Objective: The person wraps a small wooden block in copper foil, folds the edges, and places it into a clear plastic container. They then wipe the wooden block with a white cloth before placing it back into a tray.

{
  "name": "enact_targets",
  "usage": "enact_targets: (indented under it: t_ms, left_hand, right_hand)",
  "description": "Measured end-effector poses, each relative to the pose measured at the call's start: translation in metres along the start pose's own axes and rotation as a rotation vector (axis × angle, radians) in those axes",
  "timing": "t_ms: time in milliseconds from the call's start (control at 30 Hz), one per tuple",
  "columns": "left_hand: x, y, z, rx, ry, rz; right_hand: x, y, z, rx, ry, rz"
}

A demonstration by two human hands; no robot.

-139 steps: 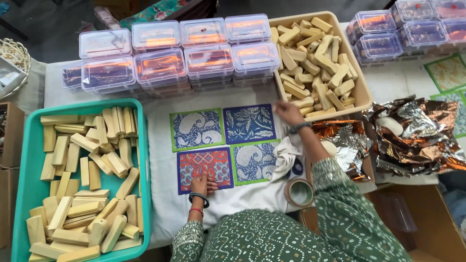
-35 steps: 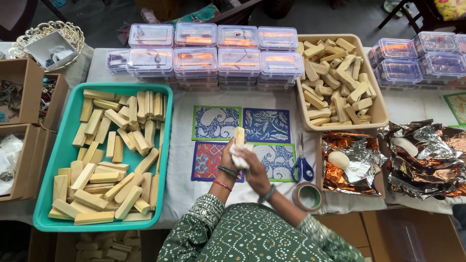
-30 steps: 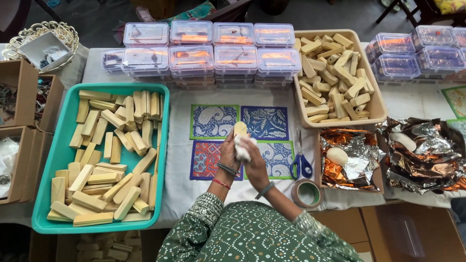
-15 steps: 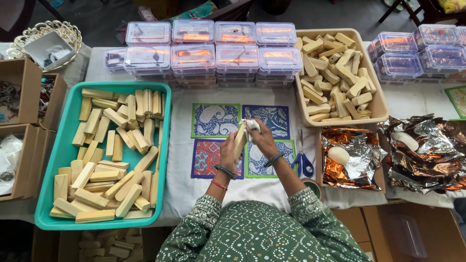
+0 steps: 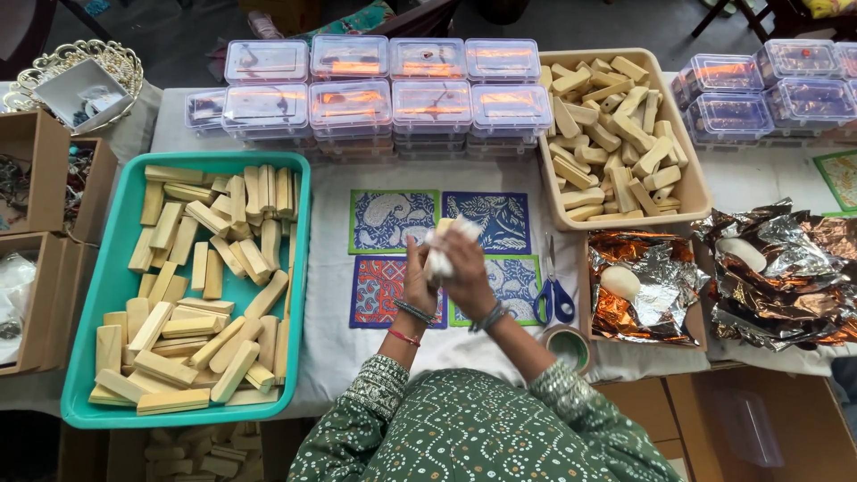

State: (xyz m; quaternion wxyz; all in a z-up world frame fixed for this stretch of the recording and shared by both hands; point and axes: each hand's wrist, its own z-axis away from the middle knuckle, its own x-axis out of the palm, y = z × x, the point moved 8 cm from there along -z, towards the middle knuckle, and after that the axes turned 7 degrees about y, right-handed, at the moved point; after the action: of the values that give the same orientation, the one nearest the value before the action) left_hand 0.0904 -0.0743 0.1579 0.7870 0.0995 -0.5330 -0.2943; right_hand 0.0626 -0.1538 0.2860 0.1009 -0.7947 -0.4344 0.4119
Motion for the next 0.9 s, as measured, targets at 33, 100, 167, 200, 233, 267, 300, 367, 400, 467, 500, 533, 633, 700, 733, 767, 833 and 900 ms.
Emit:
enact_targets:
  t_ms: [33, 100, 167, 200, 233, 267, 300, 367, 400, 467, 500, 533, 633, 700, 733, 767, 833, 900]
  left_hand:
    - [-0.004, -0.001, -0.003, 0.066, -0.028, -0.164]
    - [0.001, 0.000, 0.000, 0.133, -0.054, -0.324]
    - [0.010, 0.008, 0.009, 0.112, 0.015, -0.430]
    - [0.022, 0.015, 0.015, 0.112, 0.013, -0.431]
    - [0.032, 0.018, 0.020, 0.039, 0.010, -0.260]
    - [0.043, 0.019, 0.027, -0.034, 0.011, -0.084]
    - [0.043, 0.020, 0.026, -0.035, 0.010, -0.082]
    - [0.042, 0.028, 0.023, -0.042, 0.026, 0.209]
    - [0.015, 0.020, 0.004, -0.036, 0.025, 0.210]
    - [-0.024, 0.011, -0.027, 0.091, -0.200, 0.153]
    - [-0.029, 0.012, -0.032, 0.094, -0.197, 0.154]
    - [-0.033, 0.008, -0.035, 0.057, -0.214, 0.163]
    - [-0.010, 0.007, -0.022, -0.042, -0.141, 0.188]
    - [-0.023, -0.014, -0.031, -0.105, -0.047, 0.198]
    - [-0.040, -0.035, -0.048, -0.173, -0.104, 0.295]
    - [-0.056, -0.056, -0.065, -0.241, -0.162, 0.391]
    - [-0.014, -0.027, -0.021, -0.180, -0.048, 0.245]
    - [-0.007, -0.017, -0.003, -0.117, 0.069, 0.096]
  right_hand:
    - [-0.004, 0.021, -0.010, 0.090, 0.073, -0.025]
    - [-0.008, 0.049, -0.019, 0.180, 0.142, -0.048]
    - [-0.005, 0.069, -0.023, 0.273, 0.136, -0.054]
    - [-0.008, 0.056, -0.024, 0.273, 0.138, -0.053]
    - [-0.009, 0.038, -0.026, 0.203, 0.102, -0.004]
    - [-0.009, 0.019, -0.027, 0.132, 0.063, 0.045]
    - [-0.006, 0.010, -0.009, 0.132, 0.062, 0.047]
    - [0.012, -0.018, 0.024, 0.002, -0.046, 0.023]
    - [0.005, -0.024, 0.032, -0.003, -0.046, 0.020]
    - [-0.005, -0.037, 0.051, 0.036, -0.100, -0.298]
    - [-0.008, -0.033, 0.047, 0.035, -0.103, -0.301]
    - [-0.017, -0.020, 0.045, 0.151, -0.014, -0.268]
    - [-0.025, -0.004, 0.034, 0.246, 0.045, -0.247]
    - [-0.022, -0.009, 0.026, 0.229, 0.019, -0.262]
    - [-0.017, -0.021, 0.022, 0.118, -0.063, -0.155]
    - [-0.010, -0.032, 0.019, 0.007, -0.145, -0.048]
    - [-0.001, -0.012, 0.012, 0.015, -0.071, -0.012]
    - [0.003, 0.008, 0.002, 0.026, 0.002, 0.020]
